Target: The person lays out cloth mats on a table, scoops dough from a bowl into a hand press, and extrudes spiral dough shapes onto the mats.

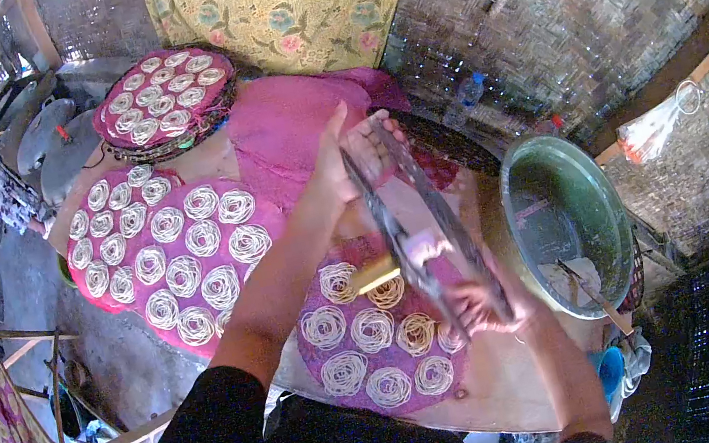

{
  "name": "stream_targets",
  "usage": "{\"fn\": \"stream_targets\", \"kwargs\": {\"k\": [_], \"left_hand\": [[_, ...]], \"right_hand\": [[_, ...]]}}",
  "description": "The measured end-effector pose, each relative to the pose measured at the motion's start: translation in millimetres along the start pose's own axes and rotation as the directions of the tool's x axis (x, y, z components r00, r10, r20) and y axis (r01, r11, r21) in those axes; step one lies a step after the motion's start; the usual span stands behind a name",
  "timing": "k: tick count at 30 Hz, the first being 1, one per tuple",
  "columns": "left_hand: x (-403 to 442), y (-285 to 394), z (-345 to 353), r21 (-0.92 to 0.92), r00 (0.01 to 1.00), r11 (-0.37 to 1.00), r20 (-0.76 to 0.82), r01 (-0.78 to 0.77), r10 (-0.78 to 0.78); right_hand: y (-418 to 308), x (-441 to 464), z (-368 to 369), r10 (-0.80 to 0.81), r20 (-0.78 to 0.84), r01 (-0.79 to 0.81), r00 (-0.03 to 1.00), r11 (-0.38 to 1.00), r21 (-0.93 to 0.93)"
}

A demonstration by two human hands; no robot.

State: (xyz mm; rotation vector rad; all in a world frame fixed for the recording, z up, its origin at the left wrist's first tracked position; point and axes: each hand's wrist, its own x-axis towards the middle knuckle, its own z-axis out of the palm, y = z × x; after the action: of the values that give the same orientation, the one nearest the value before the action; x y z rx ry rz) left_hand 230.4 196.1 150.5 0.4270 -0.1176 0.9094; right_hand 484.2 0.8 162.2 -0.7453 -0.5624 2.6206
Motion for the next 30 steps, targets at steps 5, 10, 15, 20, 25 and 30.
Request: {"fn": "stream_targets", "kwargs": {"k": [5,10,15,20,25,30], "left_hand": [[23.2,-4.7,-105.3,-0.260,0.960,0.924,-0.092,-0.281,0.266],[12.3,-2.4,-132.5,-0.292,0.922,0.874,-0.125,-0.387,0.366],[21.1,5.1,-120.6,-0.255,0.866,0.828,-0.157,-0.499,0.474],[8.2,33.5,-87.8,-0.183,0.877,0.858,-0.091,-0.480,0.471],[1.4,16.8,-80.6,-0.244,0.891,0.857,-0.090,-0.454,0.446],[17.3,24.3,-91.6,-0.238,0.883,0.855,-0.027,-0.461,0.469]], "right_hand": [[-48.6,36.7,-14.1,-0.054,-0.549,-0.267,0.834,0.832,-0.487],[-51.8,58.4,22.2,-0.108,-0.630,-0.310,0.769,0.799,-0.516],[-78.6,51.7,40.0,-0.195,-0.659,-0.390,0.726,0.672,-0.630],[-68.4,57.3,59.3,-0.277,-0.633,-0.326,0.723,0.671,-0.666],[-69.0,42.3,71.9,-0.240,-0.639,-0.343,0.731,0.680,-0.648],[-68.9,47.5,60.1,-0.359,-0.617,-0.334,0.700,0.600,-0.727]]}}
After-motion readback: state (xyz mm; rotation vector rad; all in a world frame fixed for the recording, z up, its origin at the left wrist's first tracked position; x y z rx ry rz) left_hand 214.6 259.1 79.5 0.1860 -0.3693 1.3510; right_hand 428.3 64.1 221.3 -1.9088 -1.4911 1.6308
